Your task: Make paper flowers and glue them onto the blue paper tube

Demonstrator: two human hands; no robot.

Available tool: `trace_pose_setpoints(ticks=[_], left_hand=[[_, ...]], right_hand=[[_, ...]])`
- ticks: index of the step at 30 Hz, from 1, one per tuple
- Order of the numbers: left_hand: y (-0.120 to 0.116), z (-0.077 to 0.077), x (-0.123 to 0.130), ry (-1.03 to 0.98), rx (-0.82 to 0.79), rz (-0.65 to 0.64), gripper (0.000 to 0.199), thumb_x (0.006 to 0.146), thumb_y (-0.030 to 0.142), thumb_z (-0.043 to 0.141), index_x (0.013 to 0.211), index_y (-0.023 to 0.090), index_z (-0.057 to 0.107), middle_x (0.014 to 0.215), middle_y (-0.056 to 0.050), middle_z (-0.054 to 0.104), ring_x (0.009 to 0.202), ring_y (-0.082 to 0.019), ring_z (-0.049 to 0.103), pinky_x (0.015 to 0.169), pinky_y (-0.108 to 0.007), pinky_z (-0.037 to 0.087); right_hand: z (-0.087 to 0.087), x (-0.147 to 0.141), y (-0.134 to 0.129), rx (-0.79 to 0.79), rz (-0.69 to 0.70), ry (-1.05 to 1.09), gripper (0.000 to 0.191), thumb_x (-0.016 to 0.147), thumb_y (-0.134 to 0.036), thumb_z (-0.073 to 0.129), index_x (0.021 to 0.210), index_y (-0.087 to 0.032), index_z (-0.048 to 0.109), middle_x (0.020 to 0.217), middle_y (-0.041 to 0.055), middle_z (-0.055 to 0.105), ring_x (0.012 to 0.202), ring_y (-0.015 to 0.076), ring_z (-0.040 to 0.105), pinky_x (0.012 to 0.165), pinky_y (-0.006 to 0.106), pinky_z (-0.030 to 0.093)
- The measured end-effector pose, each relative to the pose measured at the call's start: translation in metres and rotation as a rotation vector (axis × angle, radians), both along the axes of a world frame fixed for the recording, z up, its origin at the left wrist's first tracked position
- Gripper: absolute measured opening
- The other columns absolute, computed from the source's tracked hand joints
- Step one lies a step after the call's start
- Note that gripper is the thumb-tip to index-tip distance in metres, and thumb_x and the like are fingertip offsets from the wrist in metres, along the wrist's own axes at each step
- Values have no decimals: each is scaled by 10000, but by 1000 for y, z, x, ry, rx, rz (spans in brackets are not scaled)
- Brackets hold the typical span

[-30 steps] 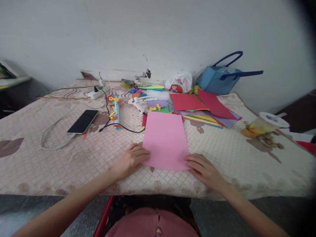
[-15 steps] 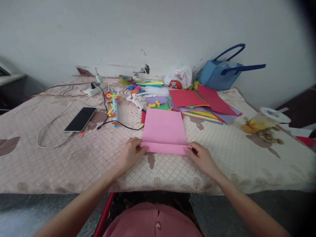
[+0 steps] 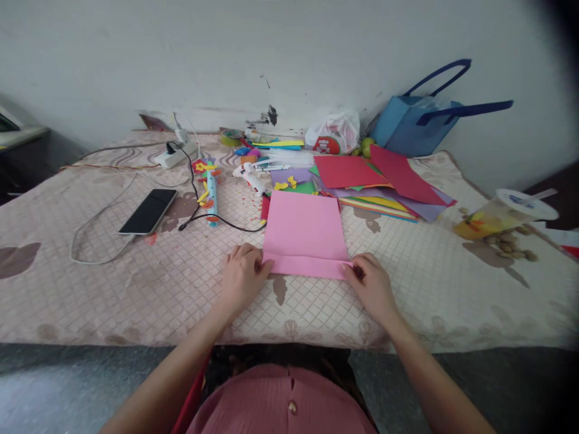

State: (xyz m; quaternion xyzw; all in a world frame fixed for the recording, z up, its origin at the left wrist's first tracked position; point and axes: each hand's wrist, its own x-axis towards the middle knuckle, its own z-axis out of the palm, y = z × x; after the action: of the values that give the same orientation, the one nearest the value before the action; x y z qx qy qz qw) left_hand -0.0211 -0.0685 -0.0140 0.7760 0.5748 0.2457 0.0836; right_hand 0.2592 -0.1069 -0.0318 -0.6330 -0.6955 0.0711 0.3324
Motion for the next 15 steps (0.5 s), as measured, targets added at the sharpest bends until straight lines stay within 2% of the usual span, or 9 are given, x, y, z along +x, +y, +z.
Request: trace_pose_setpoints(ticks=[15], left_hand=[[-3,-3,2,-51,-4,25,180,801,293,582,674,179,526,840,-38,588,838,-211,515,803,-380,388]], right_hand=[[-1,-4,-1,-1,-27,12,213,851,-289,538,669,-200,471,746,16,459,633,147,477,599,291,406]])
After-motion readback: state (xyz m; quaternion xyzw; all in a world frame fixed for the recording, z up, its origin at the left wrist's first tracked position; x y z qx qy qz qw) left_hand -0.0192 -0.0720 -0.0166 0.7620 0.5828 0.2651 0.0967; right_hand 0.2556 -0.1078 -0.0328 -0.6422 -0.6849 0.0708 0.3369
